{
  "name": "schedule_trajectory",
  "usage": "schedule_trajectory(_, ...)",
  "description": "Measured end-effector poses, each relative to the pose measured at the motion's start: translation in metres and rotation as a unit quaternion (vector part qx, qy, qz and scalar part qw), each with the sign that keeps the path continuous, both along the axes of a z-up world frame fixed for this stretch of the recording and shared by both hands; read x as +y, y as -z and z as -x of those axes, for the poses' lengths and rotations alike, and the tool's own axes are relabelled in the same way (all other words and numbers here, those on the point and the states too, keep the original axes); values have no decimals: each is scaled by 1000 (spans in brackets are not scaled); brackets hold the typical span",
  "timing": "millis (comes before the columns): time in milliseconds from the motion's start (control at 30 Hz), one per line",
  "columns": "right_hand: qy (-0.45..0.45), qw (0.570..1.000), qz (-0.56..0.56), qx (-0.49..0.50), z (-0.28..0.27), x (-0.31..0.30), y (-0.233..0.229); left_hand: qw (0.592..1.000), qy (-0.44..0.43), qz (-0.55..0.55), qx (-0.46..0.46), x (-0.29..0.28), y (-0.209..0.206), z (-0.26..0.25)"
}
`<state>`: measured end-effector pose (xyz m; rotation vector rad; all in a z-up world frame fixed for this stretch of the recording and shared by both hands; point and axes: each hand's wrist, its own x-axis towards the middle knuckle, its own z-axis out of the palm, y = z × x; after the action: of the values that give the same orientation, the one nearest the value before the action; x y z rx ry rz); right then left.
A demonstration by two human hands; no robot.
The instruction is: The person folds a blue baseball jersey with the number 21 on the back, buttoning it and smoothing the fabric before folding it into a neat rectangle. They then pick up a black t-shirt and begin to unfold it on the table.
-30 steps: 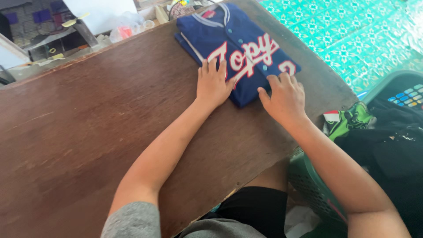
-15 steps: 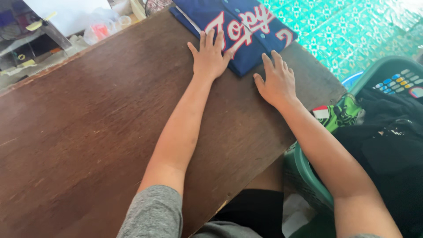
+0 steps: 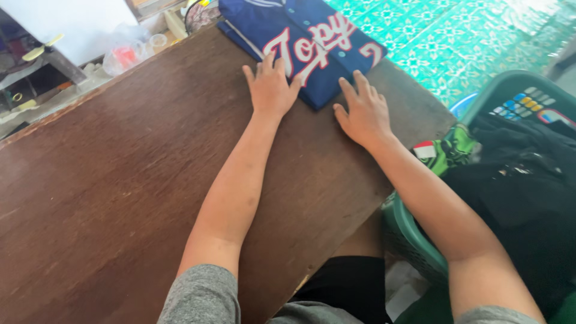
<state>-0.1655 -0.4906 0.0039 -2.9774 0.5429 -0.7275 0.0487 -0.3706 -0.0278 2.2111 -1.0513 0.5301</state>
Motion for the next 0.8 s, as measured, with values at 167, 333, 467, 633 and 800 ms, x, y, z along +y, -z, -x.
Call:
schedule_trajectory(167,2,1000,24,-2,8,8,-7,992,11,45,-120,3,-10,16)
schedule_trajectory(333,-29,996,59,57,76,9,-36,973,130,75,-178,-9,-25,59)
schedule_trajectory(467,-21,1000,-1,11,175,-6,-77,940,274,73,-187,-12,-30,131)
schedule_trajectory(633,194,980,4,40,288,-46,-126,897,411,78,-143,-21,-44,224)
schedule_trajectory(800,270,950,-124,99,327,-88,-117,878,461,124,-31,-49,-64,299)
